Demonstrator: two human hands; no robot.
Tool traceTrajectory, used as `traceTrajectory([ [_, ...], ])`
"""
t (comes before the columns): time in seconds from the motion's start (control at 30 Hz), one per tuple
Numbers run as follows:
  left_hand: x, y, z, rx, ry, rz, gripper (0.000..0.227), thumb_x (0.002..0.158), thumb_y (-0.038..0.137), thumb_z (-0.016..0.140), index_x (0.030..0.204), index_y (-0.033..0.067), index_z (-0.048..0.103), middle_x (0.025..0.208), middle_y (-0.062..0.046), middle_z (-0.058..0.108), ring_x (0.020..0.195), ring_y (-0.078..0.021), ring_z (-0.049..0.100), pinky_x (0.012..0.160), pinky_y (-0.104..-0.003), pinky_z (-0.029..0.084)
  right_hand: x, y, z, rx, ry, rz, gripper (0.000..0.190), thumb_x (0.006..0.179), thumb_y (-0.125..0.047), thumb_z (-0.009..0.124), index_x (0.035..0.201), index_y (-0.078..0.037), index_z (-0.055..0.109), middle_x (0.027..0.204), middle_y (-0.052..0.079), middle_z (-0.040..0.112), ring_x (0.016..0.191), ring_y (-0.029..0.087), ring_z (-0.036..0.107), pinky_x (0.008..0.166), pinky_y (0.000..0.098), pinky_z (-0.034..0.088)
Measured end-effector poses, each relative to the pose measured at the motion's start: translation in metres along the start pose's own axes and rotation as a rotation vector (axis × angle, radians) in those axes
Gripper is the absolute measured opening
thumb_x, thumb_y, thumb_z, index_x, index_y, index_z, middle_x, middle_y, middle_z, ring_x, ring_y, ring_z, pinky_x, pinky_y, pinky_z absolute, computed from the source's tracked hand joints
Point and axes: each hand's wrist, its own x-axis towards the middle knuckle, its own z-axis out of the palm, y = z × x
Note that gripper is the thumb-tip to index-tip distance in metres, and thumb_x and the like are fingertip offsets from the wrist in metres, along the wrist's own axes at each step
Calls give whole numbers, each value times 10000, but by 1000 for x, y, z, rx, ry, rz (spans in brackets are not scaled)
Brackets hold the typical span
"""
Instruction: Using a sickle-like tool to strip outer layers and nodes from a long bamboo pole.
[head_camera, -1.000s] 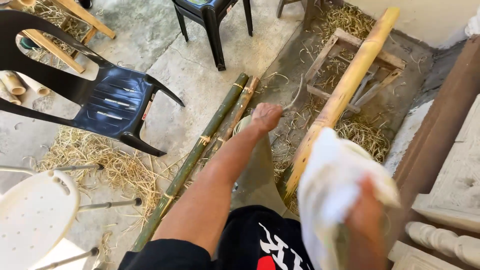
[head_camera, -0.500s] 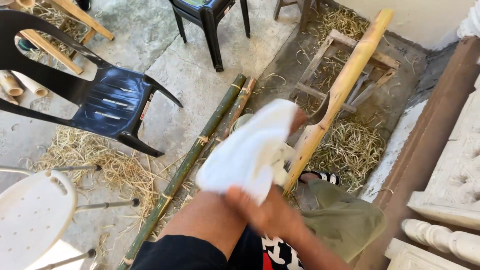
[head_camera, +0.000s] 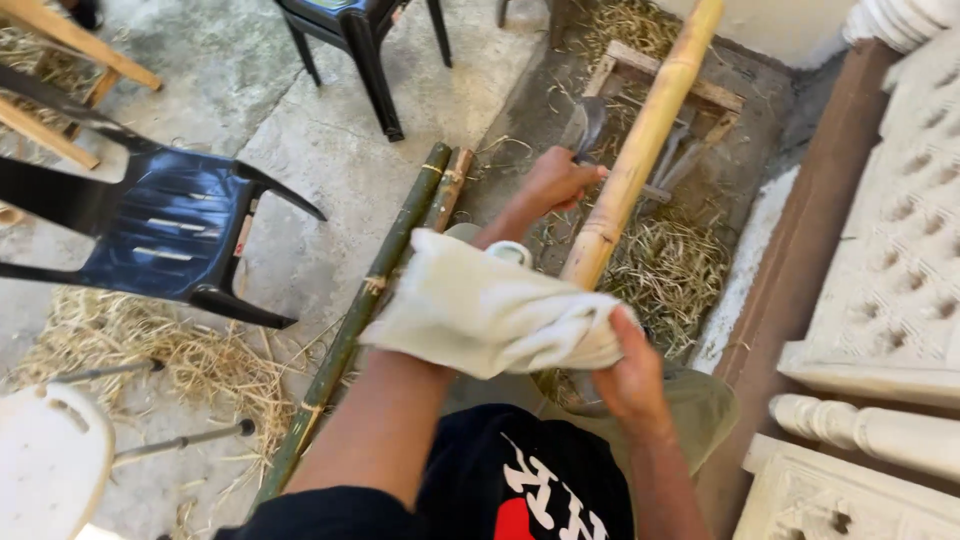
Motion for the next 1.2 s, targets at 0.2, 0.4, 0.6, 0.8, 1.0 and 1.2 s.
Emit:
traceTrajectory([
  [0.2,-95,-11,22,-569,-354,189,551,814,520,785,1026,33,639,816,-33,733,707,-121,712,624,-295,589,35,-75,1,46,159,67,547,1104,-435,346,1436,-32,508,1392,100,626,1286,243,597,1141,451,427],
  [0.4,-135,-1,54,-478,-145,244,402,783,313,858,943,42,609,781,-40,624,658,-116,555,542,-293,447,70,-81,-22,94,116,134,717,1058,-609,308,1352,0,545,1285,138,648,1171,276,629,1039,461,488],
  [0.6,-123,10,83,-278,178,580,285,909,189,802,899,48,554,770,-54,593,676,-157,577,574,-332,500,154,9,-143,-27,514,5,651,1047,-616,384,1120,-27,651,1058,129,718,910,258,701,800,417,587],
  [0.8,-215,35,118,-97,-32,788,237,908,198,757,929,31,590,758,-141,650,670,-277,673,592,-410,536,174,32,-121,-225,788,201,421,1010,-451,510,1069,-61,656,1016,91,728,820,282,696,685,422,558],
  [1.0,-336,104,97,-245,-618,818,307,915,248,677,1114,20,625,881,-176,681,765,-317,704,695,-409,560,134,48,-141,-1216,667,198,337,1052,-373,540,1018,-51,636,943,119,705,794,307,712,706,453,569],
  [1.2,-316,121,137,55,-802,823,198,925,240,598,1036,79,624,867,-127,720,677,-283,724,621,-423,549,101,89,-153,-2021,111,-31,127,1006,-151,573,982,-45,639,920,141,645,798,263,625,751,452,528],
])
